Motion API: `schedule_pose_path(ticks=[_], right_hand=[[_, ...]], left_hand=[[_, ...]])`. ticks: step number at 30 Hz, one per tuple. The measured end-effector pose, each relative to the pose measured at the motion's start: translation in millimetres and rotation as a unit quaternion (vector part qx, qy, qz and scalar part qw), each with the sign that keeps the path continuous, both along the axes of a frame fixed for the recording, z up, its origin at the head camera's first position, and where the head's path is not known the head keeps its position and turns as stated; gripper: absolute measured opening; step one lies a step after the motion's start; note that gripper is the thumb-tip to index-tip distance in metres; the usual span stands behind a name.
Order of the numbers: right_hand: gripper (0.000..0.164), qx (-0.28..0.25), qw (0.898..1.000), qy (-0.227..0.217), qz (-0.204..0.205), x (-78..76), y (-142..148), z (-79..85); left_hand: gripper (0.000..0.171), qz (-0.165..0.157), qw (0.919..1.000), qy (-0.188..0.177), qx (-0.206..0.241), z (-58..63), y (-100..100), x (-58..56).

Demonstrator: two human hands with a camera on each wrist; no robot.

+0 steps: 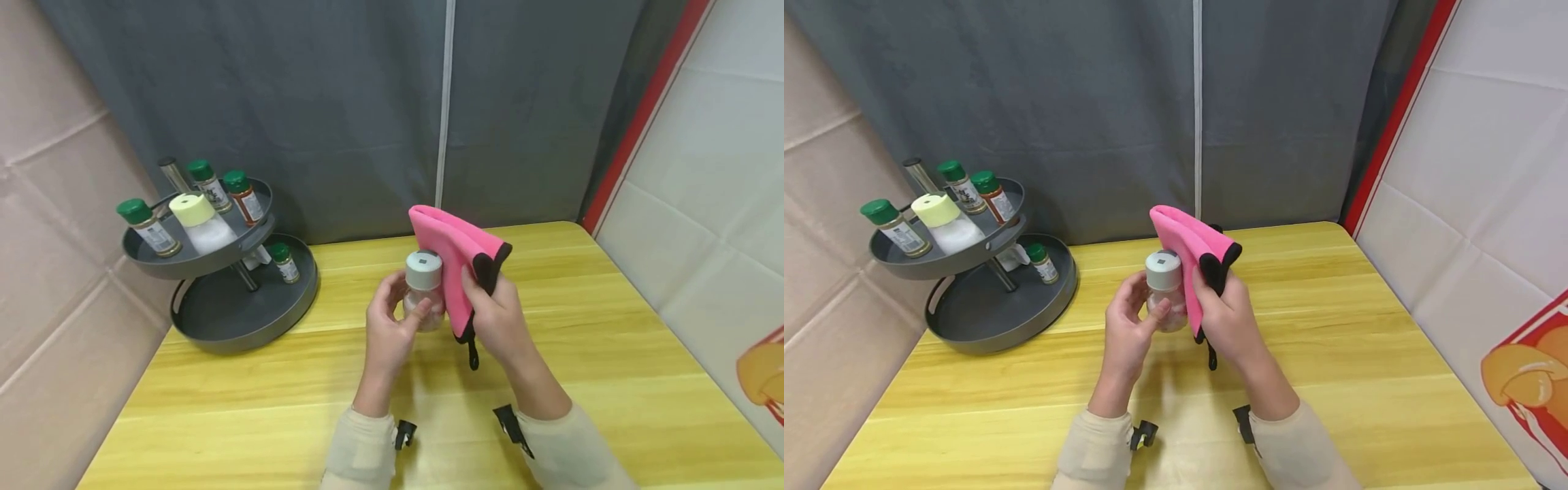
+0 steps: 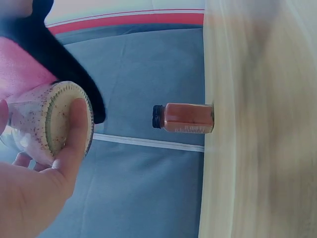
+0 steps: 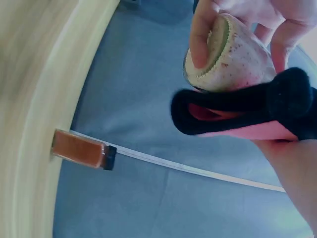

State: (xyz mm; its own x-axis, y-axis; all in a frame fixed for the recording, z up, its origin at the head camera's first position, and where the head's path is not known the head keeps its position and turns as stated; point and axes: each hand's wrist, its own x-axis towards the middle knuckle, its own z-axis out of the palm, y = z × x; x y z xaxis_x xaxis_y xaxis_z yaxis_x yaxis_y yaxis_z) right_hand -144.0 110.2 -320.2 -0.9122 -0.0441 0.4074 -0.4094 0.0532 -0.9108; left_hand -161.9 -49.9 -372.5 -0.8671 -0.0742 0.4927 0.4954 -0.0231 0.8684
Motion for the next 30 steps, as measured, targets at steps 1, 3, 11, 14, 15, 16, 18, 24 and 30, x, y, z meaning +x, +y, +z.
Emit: schedule_pose_path(ticks=[1,3,11,14,15,16,18,24,30], right_hand=[[0.029,-0.012,1.000,0.007,-0.001,0.2,-1,-1.3],[0.026,-0.018,1.000,0.010,0.000,-0.8,-4,-6.3],[0.034,0.061,0.994,-0.076,0.058,-10.7,-4,-32.6],[0.036,0.078,0.986,-0.129,0.068,-13.1,-2,-37.5],[0.037,0.082,0.983,-0.147,0.071,-13.8,-1,-38.3],[0.038,0.087,0.980,-0.162,0.073,-14.7,-1,-39.2],[0.038,0.093,0.975,-0.188,0.075,-16.7,1,-40.1],[0.041,0.076,0.974,-0.200,0.072,-18.1,5,-30.4],[0.043,0.017,0.992,-0.112,0.048,-11.4,5,-8.7]], left_hand=[[0.048,-0.002,1.0000,-0.001,0.002,-0.4,0,-0.1],[0.048,-0.001,1.0000,-0.006,0.002,-1.4,-1,-0.2],[0.047,0.015,0.9996,-0.023,0.012,-2.3,-9,-0.3],[0.047,0.016,0.9995,-0.026,0.013,-2.1,-10,-0.3],[0.047,0.016,0.9994,-0.027,0.013,-2.2,-10,-0.4],[0.047,0.015,0.9994,-0.027,0.014,-2.1,-11,-0.4],[0.046,0.014,0.9995,-0.026,0.014,-2.2,-10,-0.8],[0.044,-0.003,0.9996,-0.024,0.012,-3.2,-7,-2.7],[0.047,-0.027,0.9989,-0.036,0.016,-3.3,-6,-0.4]])
